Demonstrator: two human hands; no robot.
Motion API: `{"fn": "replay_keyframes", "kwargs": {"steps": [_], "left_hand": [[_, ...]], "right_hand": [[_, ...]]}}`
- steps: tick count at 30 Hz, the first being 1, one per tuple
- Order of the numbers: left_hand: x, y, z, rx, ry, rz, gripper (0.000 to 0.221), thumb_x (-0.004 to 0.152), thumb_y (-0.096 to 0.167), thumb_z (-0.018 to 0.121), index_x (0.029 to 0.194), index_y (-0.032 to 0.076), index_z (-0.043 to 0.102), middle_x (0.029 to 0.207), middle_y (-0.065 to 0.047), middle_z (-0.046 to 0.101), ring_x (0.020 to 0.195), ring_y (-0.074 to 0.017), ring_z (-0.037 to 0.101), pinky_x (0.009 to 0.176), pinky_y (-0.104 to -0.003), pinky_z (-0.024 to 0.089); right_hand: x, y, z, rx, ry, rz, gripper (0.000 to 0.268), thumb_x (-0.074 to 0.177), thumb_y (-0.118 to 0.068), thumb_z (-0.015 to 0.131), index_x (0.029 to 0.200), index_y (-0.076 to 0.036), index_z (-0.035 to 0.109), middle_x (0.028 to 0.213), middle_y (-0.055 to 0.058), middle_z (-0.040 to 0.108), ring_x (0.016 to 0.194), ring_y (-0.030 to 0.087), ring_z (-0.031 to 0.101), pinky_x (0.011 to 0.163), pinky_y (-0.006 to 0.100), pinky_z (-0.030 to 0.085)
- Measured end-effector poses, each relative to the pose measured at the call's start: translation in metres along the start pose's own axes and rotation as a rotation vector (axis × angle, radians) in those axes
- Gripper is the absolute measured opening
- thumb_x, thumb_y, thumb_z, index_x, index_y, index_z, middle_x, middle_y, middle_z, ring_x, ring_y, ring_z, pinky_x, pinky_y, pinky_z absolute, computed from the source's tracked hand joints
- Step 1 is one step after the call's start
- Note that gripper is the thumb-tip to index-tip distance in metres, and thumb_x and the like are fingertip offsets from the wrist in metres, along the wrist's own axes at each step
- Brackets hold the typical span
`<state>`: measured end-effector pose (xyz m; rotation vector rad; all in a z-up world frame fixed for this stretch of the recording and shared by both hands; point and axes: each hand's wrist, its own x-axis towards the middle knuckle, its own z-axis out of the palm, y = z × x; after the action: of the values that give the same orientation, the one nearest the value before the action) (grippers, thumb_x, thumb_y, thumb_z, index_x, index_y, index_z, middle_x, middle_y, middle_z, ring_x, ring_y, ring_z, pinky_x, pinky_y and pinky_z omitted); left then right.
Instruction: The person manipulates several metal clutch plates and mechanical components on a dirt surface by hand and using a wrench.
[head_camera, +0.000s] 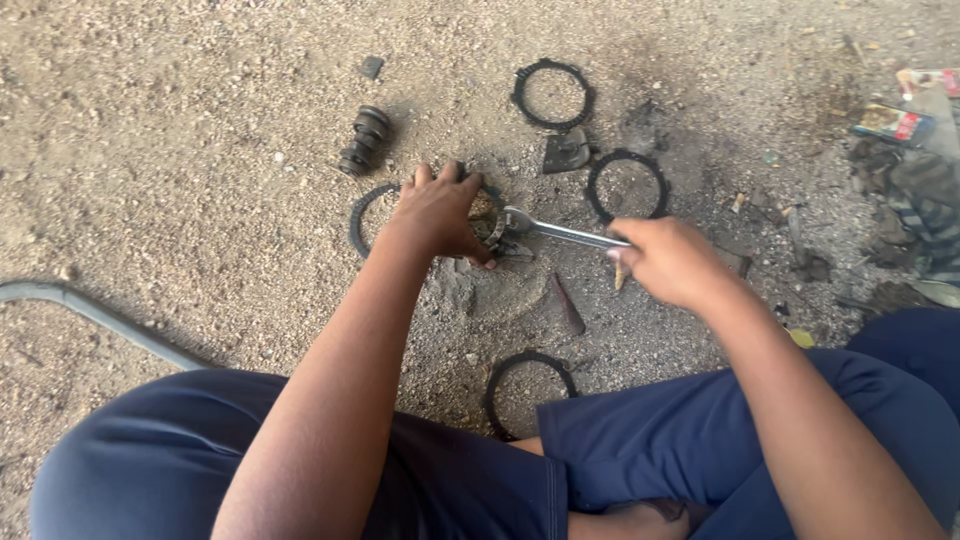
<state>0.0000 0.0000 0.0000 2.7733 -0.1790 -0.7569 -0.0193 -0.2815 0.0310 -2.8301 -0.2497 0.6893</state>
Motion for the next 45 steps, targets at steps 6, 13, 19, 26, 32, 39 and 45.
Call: {"fn": "replay_keyframes", "kwargs": {"steps": [6, 13, 19, 26, 32, 39, 45], "left_hand": [[-0.002, -0.003, 0.0, -0.049, 0.0, -0.007, 0.124, 0.054, 0.054, 0.095, 0.158, 0.026, 0.033, 0.16, -0.014, 0.032, 0.147, -0.0449, 0.023, 0.12, -0.057, 0.027], [0.003, -0.003, 0.002, -0.042, -0.004, 0.0, 0.126, 0.054, 0.058, 0.095, 0.158, 0.024, 0.033, 0.162, -0.016, 0.029, 0.148, -0.0455, 0.02, 0.122, -0.058, 0.022], [0.003, -0.005, 0.003, -0.025, -0.02, -0.011, 0.128, 0.054, 0.062, 0.094, 0.159, 0.021, 0.031, 0.164, -0.018, 0.022, 0.15, -0.0481, 0.012, 0.122, -0.06, 0.015], [0.012, -0.004, 0.009, -0.027, 0.008, 0.003, 0.13, 0.05, 0.062, 0.094, 0.158, 0.022, 0.034, 0.166, -0.017, 0.021, 0.151, -0.0497, 0.011, 0.124, -0.06, 0.014], [0.012, -0.009, 0.008, -0.025, -0.013, -0.008, 0.131, 0.05, 0.063, 0.094, 0.159, 0.023, 0.032, 0.168, -0.018, 0.015, 0.151, -0.0529, 0.006, 0.123, -0.061, 0.012], [0.008, -0.005, 0.007, -0.103, -0.029, -0.01, 0.129, 0.053, 0.058, 0.095, 0.159, 0.023, 0.029, 0.167, -0.019, 0.014, 0.151, -0.0541, 0.003, 0.121, -0.064, 0.009], [0.012, -0.009, 0.013, -0.106, -0.007, 0.003, 0.126, 0.051, 0.049, 0.098, 0.157, 0.025, 0.033, 0.166, -0.017, 0.018, 0.151, -0.0518, 0.007, 0.12, -0.065, 0.015]], "right_hand": [[0.007, 0.017, 0.006, 0.134, 0.105, -0.163, 0.02, 0.093, -0.029, 0.068, 0.104, -0.014, 0.076, 0.062, 0.009, 0.066, 0.051, 0.02, 0.062, 0.052, 0.04, 0.045], [0.004, 0.028, 0.0, 0.34, 0.177, 0.006, 0.029, 0.091, -0.036, 0.075, 0.099, -0.008, 0.078, 0.059, 0.006, 0.06, 0.05, 0.012, 0.049, 0.049, 0.037, 0.039], [0.022, 0.01, 0.06, 0.891, 0.086, 0.01, 0.032, 0.096, -0.034, 0.073, 0.104, -0.003, 0.074, 0.07, -0.001, 0.063, 0.059, 0.008, 0.054, 0.052, 0.029, 0.043], [0.026, 0.016, 0.046, 0.58, 0.089, 0.058, 0.039, 0.091, -0.042, 0.07, 0.106, -0.006, 0.077, 0.071, 0.008, 0.07, 0.058, 0.02, 0.062, 0.055, 0.041, 0.05], [0.025, 0.009, 0.052, 0.195, -0.007, 0.008, 0.039, 0.092, -0.045, 0.071, 0.102, -0.008, 0.081, 0.067, 0.009, 0.071, 0.055, 0.017, 0.062, 0.055, 0.039, 0.049], [0.022, 0.011, 0.047, 0.369, 0.078, -0.076, 0.028, 0.089, -0.035, 0.072, 0.096, -0.009, 0.08, 0.063, 0.004, 0.07, 0.054, 0.014, 0.063, 0.051, 0.036, 0.049], [0.027, 0.012, 0.054, 0.705, 0.272, -0.337, 0.024, 0.09, -0.029, 0.069, 0.103, -0.011, 0.076, 0.087, 0.003, 0.076, 0.068, 0.014, 0.067, 0.057, 0.035, 0.054]]}}
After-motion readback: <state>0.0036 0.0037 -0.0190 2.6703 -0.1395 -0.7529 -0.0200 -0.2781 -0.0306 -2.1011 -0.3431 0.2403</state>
